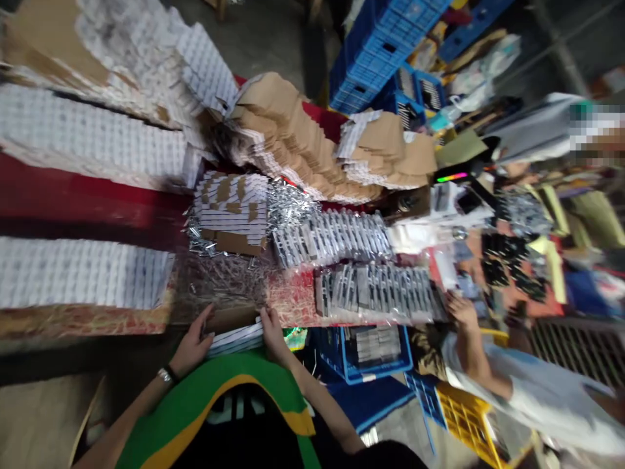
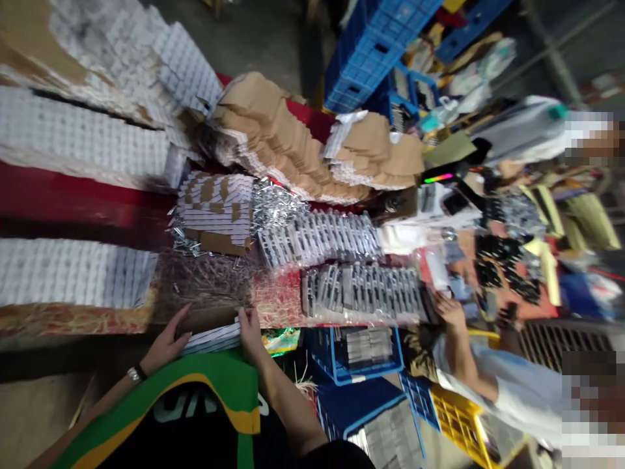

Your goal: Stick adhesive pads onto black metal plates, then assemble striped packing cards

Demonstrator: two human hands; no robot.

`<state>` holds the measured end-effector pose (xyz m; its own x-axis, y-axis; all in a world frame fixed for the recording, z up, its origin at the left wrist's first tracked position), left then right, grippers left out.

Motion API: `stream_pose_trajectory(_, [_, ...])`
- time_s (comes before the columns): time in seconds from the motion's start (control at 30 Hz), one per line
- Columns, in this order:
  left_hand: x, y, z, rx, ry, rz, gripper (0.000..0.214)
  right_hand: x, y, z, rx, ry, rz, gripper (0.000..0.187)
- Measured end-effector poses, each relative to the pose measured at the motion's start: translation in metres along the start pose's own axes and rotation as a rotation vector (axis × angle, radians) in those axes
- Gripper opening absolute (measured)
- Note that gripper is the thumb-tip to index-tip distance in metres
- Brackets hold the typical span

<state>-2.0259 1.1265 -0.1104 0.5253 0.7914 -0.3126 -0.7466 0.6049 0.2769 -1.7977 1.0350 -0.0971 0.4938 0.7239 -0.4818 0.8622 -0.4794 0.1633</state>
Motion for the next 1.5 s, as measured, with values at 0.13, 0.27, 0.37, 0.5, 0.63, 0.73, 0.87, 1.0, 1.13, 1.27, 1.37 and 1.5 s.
stream_pose_trajectory(0.13, [0.012,0.018,-0.007,0.071,-0.061,-0.061,0.089,0.004,0.003,-0.016,-0.007,0.074,0.007,0.03])
stream_pose_trajectory(0.27, [0.022,0.032,0.01,0.156,-0.15,-0.263,0.072,0.004,0.017,-0.033,0.165,0.047,-0.404,0.052])
stream_pose_trajectory(0.37, [0.027,0.036,0.024,0.196,-0.147,-0.23,0.064,0.003,0.013,-0.031,0.247,-0.056,-0.392,0.054])
stream_pose_trajectory(0.5, [0.032,0.041,0.021,0.242,-0.217,-0.073,0.046,0.01,-0.003,-0.029,0.305,-0.033,-0.197,0.041])
stream_pose_trajectory(0.63, [0.031,0.04,0.021,0.212,-0.316,-0.391,0.041,0.011,0.005,-0.039,0.269,-0.113,-0.43,0.037])
stream_pose_trajectory(0.73, [0.035,0.033,0.04,0.272,-0.215,-0.506,0.054,0.014,0.017,-0.043,-0.058,-0.046,-0.499,0.057])
stream_pose_trajectory(0.87, [0.054,0.021,0.059,0.466,0.033,-0.503,0.048,0.022,0.012,-0.035,-0.29,0.043,-0.415,0.047])
stream_pose_trajectory(1.0, [0.07,0.01,0.063,0.4,0.063,-0.266,0.035,0.031,0.011,-0.042,-0.057,0.119,0.002,0.051])
stream_pose_trajectory(1.13, [0.111,0.002,0.067,0.378,0.024,-0.114,0.043,0.059,-0.004,-0.063,0.096,0.164,-0.076,0.05])
stream_pose_trajectory(1.27, [0.182,0.019,0.076,0.589,0.132,0.2,0.041,0.085,-0.014,-0.063,-0.563,0.308,-0.151,0.02])
stream_pose_trajectory(1.37, [0.221,0.037,0.078,0.738,0.268,0.302,0.047,0.087,0.004,-0.05,-0.832,0.267,-0.138,0.008])
stream_pose_trajectory(1.5, [0.232,0.044,0.07,0.781,0.281,0.2,0.033,0.09,0.065,-0.072,-0.836,0.297,-0.118,0.026])
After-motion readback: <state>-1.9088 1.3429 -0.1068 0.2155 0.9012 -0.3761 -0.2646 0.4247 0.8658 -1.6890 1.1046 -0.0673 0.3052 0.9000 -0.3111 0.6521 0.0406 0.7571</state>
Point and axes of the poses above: each hand's wrist, its own x-axis towards the middle knuckle, its own y-axis out of the back of the hand, z = x × y, the point moved 2 cm from there along x, towards the middle knuckle, and after that the axes turned 2 degrees about -z, right-handed, at the moved point
